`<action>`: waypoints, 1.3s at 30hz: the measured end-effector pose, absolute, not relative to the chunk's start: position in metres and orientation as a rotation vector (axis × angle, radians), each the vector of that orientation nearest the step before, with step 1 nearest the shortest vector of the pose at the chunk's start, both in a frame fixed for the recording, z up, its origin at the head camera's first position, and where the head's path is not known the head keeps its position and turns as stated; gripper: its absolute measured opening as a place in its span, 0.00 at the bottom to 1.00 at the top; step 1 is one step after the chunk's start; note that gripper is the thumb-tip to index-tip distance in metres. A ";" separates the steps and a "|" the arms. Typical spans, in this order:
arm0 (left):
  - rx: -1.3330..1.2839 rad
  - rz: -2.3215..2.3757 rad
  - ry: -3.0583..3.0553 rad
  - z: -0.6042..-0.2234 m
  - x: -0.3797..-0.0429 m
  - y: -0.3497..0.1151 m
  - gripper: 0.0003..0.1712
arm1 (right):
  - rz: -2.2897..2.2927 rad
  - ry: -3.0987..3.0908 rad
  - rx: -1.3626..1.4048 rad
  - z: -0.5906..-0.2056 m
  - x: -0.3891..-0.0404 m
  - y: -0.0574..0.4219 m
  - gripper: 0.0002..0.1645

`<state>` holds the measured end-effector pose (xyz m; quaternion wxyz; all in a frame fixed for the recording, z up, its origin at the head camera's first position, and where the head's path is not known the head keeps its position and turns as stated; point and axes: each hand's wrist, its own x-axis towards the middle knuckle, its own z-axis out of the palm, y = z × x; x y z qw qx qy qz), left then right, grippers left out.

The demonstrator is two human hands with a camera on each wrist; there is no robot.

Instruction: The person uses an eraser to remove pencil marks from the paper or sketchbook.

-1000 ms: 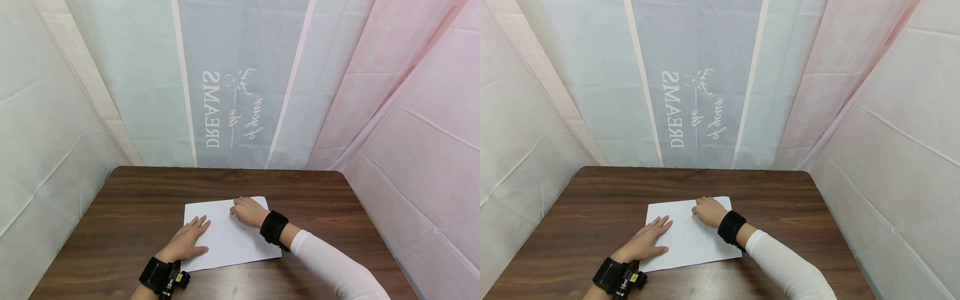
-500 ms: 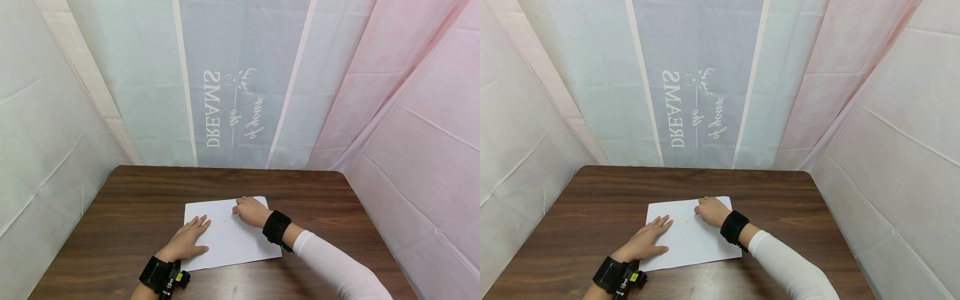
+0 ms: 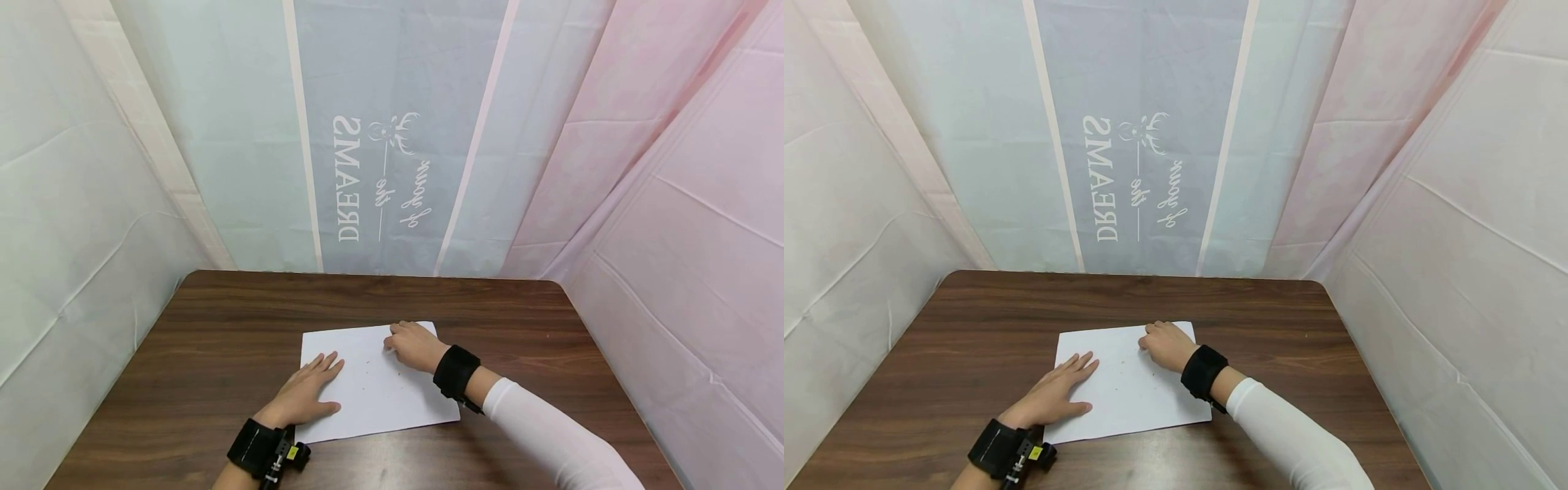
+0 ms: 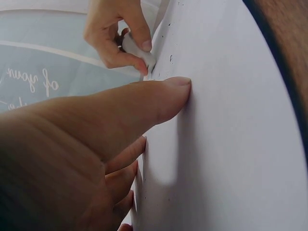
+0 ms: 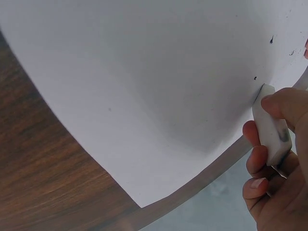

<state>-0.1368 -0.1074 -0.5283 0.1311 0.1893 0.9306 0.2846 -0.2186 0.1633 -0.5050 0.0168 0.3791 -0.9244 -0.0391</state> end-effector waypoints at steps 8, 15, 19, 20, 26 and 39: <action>0.538 0.814 2.711 -0.529 -0.138 -0.107 0.45 | -0.123 -2.886 1.159 -0.505 -0.218 0.167 0.11; 0.538 0.823 2.703 -0.528 -0.138 -0.107 0.45 | -0.126 -2.884 1.148 -0.506 -0.218 0.169 0.11; 0.534 0.813 2.704 -0.528 -0.137 -0.107 0.45 | -0.120 -2.869 1.157 -0.508 -0.218 0.171 0.11; 0.536 0.815 2.704 -0.528 -0.137 -0.107 0.45 | -0.118 -2.867 1.158 -0.508 -0.218 0.172 0.11; 0.539 0.822 2.700 -0.526 -0.137 -0.107 0.45 | -0.111 -2.876 1.153 -0.508 -0.219 0.174 0.12; 0.529 0.817 2.702 -0.526 -0.138 -0.107 0.46 | -0.082 -2.903 1.138 -0.506 -0.218 0.177 0.11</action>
